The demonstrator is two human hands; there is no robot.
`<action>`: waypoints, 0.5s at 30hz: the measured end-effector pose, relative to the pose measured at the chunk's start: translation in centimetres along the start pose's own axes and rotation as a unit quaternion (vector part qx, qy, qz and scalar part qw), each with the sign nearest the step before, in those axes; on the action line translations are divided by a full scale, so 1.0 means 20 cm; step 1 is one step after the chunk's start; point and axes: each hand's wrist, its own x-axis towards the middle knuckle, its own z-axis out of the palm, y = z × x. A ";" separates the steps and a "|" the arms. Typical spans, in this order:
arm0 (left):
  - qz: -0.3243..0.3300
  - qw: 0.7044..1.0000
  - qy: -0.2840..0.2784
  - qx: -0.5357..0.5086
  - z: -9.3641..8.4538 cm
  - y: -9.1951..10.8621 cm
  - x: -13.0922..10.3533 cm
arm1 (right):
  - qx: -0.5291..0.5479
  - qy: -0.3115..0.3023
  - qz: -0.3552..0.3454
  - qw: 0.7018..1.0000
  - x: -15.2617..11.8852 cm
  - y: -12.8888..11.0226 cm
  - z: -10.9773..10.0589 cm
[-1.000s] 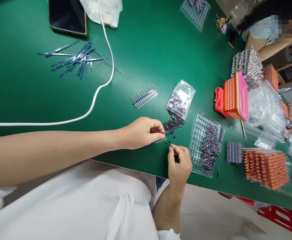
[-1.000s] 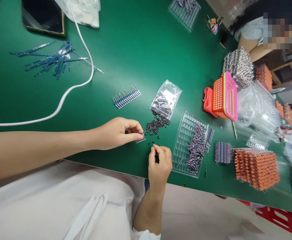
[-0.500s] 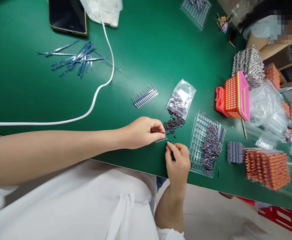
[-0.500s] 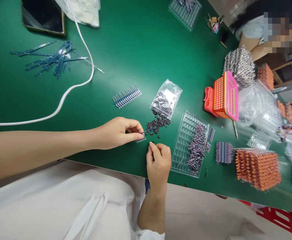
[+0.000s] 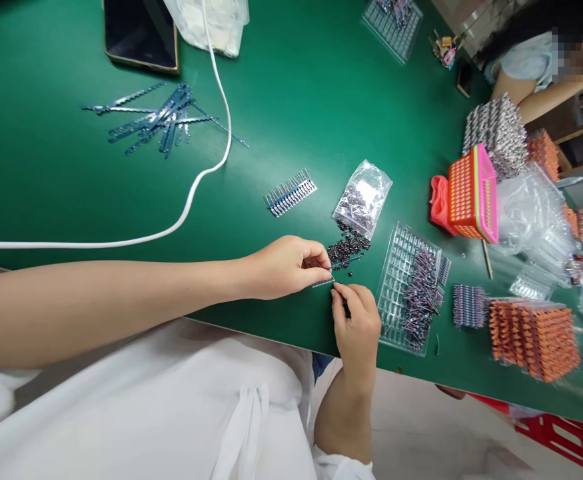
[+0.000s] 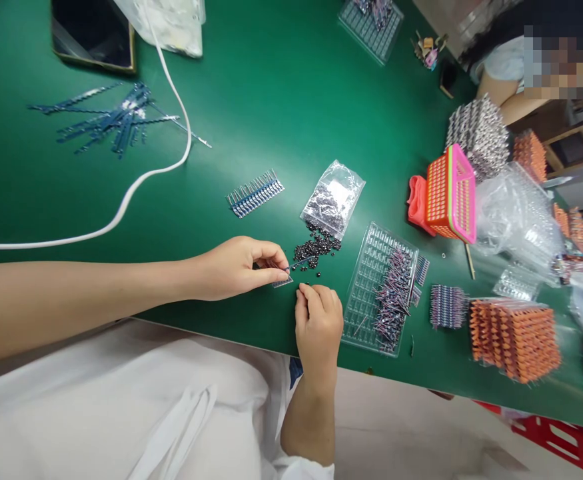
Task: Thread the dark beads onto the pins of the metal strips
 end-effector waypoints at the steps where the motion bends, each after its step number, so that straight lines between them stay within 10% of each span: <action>1: 0.001 1.000 -0.003 0.002 0.00 0.00 0.00 | -0.011 0.005 -0.004 1.000 0.00 0.00 0.01; 15: 0.148 0.984 -0.069 0.065 0.04 0.00 -0.05 | 0.039 0.104 -0.030 0.993 0.00 -0.05 0.01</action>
